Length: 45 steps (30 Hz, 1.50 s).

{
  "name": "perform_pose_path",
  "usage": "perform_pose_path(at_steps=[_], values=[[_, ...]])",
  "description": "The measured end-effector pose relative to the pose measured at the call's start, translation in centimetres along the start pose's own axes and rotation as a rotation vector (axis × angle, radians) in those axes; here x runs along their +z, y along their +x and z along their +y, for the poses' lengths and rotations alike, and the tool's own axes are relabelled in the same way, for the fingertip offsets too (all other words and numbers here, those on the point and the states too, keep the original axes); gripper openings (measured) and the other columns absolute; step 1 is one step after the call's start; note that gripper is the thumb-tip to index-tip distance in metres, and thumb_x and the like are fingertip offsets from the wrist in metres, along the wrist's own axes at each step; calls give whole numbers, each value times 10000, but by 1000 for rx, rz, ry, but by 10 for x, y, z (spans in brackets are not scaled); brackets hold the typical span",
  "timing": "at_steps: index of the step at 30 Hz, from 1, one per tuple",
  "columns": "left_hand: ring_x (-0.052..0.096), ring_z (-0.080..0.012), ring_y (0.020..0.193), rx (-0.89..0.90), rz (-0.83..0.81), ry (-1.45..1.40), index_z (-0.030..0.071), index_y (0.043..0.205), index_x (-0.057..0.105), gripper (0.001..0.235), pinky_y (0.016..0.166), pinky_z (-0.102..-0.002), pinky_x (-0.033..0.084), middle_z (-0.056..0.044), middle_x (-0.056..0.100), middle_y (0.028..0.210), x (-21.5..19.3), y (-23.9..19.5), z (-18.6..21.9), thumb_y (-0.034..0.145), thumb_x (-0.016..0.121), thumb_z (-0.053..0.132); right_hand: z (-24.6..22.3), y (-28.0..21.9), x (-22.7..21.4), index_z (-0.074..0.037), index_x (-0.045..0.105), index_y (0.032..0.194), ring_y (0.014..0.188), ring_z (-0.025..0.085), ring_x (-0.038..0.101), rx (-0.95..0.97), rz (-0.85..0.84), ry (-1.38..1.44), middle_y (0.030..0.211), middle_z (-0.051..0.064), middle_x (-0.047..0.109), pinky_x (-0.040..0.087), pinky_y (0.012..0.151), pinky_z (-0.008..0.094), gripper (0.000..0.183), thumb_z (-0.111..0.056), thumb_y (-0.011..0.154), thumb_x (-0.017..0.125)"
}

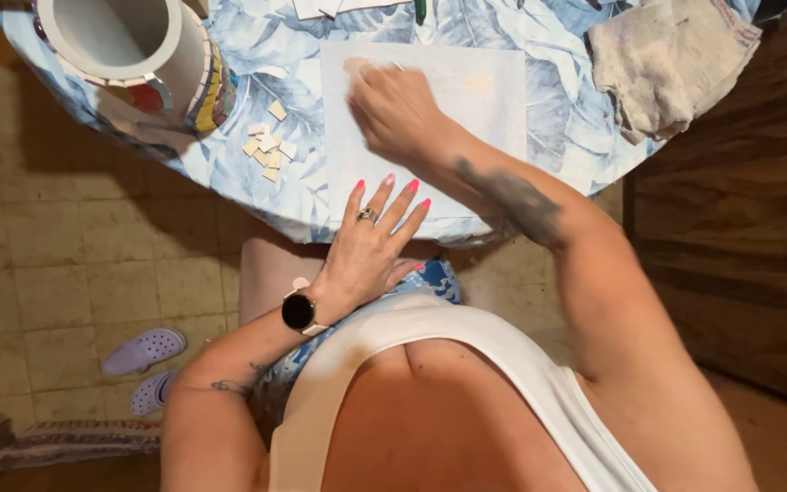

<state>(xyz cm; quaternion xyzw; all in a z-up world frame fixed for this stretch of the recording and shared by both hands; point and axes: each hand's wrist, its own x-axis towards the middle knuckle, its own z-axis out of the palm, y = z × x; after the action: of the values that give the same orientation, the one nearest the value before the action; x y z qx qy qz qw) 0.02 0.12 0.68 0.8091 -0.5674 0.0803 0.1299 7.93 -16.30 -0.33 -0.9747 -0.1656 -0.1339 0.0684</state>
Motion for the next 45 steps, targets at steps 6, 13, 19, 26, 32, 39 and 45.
perform_pose_path(at_steps=[6, 13, 19, 26, 32, 39, 45], values=[[339, -310, 1197, -12, 7, -11, 133, 1228, 429, 749, 967, -492, 260, -114, 392, 1285, 1, 1, -1, 638, 625, 551, 3, -32, -15, -74, 431, 680, 424, 268, 411, 10, -137, -3, 609, 84, 470, 282, 368, 388, 260, -218, 886, 361], [411, -356, 1140, -11, 92, -174, 108, 1186, 484, 729, 954, -540, 245, -146, 456, 1216, -2, 7, -1, 582, 690, 458, 0, -135, -75, -119, 486, 648, 560, 234, 545, 31, -207, -65, 600, 43, 489, 433, 478, 315, 102, -182, 726, 501], [522, -317, 1049, -150, 288, -407, 36, 1217, 452, 574, 983, -480, 237, -168, 541, 1112, -10, 35, -4, 745, 631, 308, -14, -109, -76, -89, 514, 764, 619, 239, 521, 347, 68, 756, 664, 40, 501, 431, 582, 292, 224, -191, 904, 371], [591, -316, 914, -272, 376, -844, -10, 1202, 430, 506, 747, -341, 502, -198, 564, 1054, -11, 48, -5, 715, 570, -1, -30, -90, -84, -43, 487, 734, 542, 181, 418, 367, 138, 879, 580, 92, 433, 404, 547, 299, 252, -152, 920, 358], [588, -318, 915, -312, 361, -1023, -29, 1180, 443, 478, 730, -290, 517, -224, 568, 1025, -8, 52, -6, 712, 542, -46, -32, -88, -82, -45, 485, 719, 550, 142, 395, 391, 163, 895, 560, 84, 421, 395, 535, 285, 257, -154, 923, 371], [585, -321, 920, -326, 336, -1077, -38, 1167, 446, 442, 719, -289, 517, -246, 562, 1024, -6, 52, -5, 735, 539, -45, -31, -89, -80, -45, 480, 707, 537, 145, 401, 385, 190, 893, 559, 93, 436, 403, 533, 288, 269, -147, 928, 364], [569, -317, 955, -268, 329, -553, -31, 1169, 462, 458, 751, -363, 495, -225, 561, 1010, -20, 40, 1, 751, 596, 101, -20, -101, -69, -27, 501, 710, 503, 299, 483, 313, 138, 731, 565, 131, 474, 419, 510, 328, 246, -129, 905, 393]])
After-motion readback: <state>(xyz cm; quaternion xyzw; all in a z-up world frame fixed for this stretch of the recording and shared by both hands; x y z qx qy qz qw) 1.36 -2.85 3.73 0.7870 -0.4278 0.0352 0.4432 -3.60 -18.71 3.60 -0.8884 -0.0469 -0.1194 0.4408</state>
